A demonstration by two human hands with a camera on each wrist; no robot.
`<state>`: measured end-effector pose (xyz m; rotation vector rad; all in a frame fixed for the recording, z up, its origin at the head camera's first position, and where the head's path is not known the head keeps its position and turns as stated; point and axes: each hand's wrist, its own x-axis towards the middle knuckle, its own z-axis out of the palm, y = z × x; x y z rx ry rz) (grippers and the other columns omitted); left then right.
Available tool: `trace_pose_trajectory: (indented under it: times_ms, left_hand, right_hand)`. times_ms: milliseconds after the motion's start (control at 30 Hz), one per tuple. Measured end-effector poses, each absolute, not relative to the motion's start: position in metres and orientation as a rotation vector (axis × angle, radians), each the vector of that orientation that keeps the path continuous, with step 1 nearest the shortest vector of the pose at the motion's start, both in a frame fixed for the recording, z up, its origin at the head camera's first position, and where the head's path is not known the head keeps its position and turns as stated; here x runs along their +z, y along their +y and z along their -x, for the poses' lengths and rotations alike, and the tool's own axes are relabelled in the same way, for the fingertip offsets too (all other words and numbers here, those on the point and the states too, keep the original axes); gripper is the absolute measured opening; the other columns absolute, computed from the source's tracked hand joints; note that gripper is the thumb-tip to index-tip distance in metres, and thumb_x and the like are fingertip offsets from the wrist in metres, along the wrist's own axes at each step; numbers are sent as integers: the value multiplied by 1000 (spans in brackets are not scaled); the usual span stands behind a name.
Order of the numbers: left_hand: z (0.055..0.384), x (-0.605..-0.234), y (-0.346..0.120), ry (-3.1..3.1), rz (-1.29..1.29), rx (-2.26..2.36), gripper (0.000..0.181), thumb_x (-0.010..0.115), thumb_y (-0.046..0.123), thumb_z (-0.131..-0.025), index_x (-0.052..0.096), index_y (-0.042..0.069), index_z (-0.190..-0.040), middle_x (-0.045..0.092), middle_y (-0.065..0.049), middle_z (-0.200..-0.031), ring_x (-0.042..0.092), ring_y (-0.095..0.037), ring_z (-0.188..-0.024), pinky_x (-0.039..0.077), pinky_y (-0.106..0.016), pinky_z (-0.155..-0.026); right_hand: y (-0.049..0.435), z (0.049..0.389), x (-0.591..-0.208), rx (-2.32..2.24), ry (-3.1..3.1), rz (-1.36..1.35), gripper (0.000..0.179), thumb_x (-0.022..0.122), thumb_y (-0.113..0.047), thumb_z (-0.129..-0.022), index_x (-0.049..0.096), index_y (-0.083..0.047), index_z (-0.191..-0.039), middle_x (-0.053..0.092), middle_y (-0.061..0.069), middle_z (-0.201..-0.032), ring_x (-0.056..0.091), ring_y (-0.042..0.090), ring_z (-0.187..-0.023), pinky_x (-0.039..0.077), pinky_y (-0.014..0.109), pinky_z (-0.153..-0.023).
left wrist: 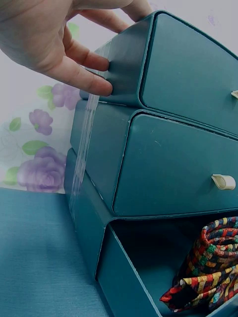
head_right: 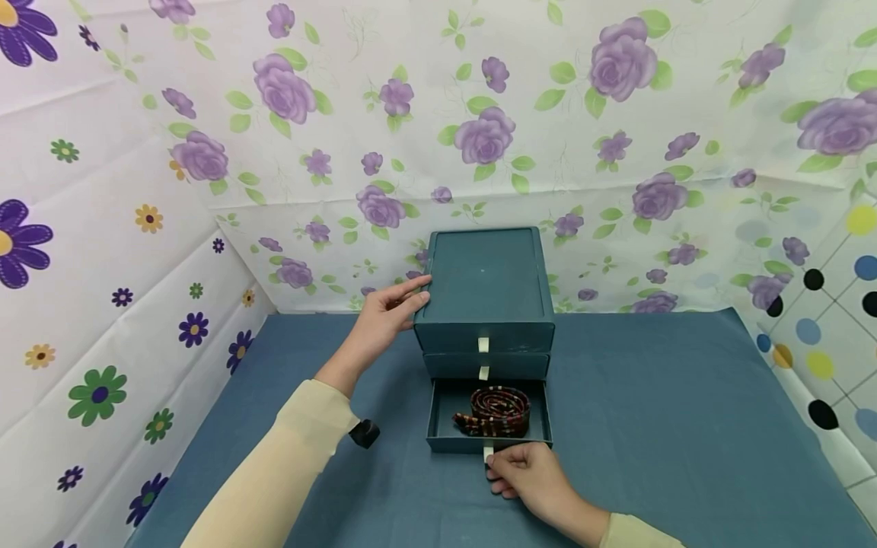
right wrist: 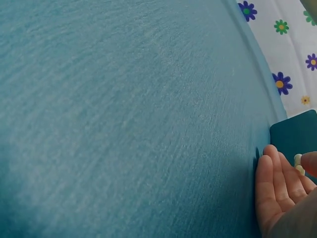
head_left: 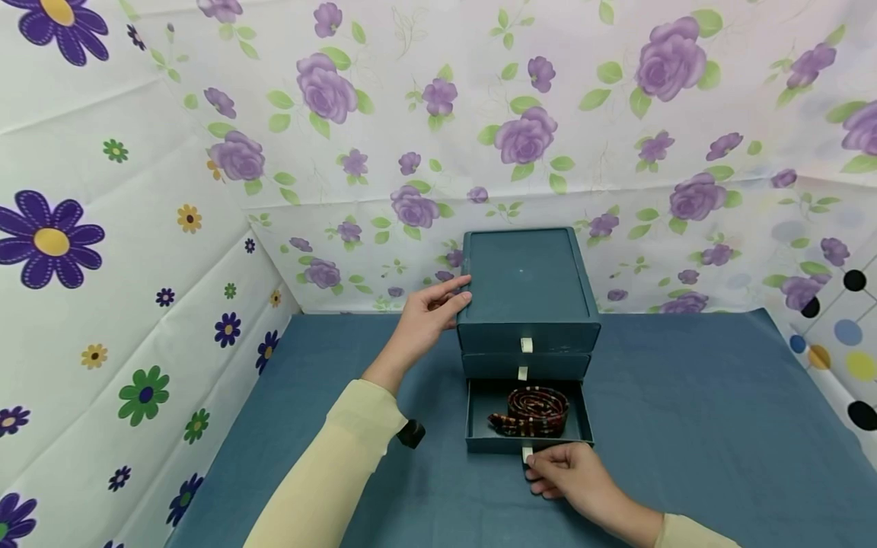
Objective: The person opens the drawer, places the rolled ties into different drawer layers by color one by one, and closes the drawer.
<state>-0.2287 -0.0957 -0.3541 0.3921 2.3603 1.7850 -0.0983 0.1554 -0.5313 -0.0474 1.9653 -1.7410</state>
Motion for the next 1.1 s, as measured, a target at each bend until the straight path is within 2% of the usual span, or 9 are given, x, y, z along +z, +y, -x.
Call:
trace_pose_trajectory:
  times_ms: [433,1100]
  left_hand:
    - [229,-355,-96,2367,-383,1771,43,58,36,-93,53,27,-135,59,-4,-114,57,-17,-106,53,-38,-88]
    - [231,-356,-96,2358,-382,1794,42,58,36,-93,54,29,-134,58,-4,-112,57,-17,-106,53,-39,-87]
  right_hand:
    - [150,100,-528,-1762,2012,7,40,65,-30,-88,68,6,-104,72,16,-89,71,23,-77,58,35,-66]
    - [150,111,-528,-1872,1993,-110,38,68,-21,-86,65,7,-111,71,18,-94,71,24,-82,58,37,-70]
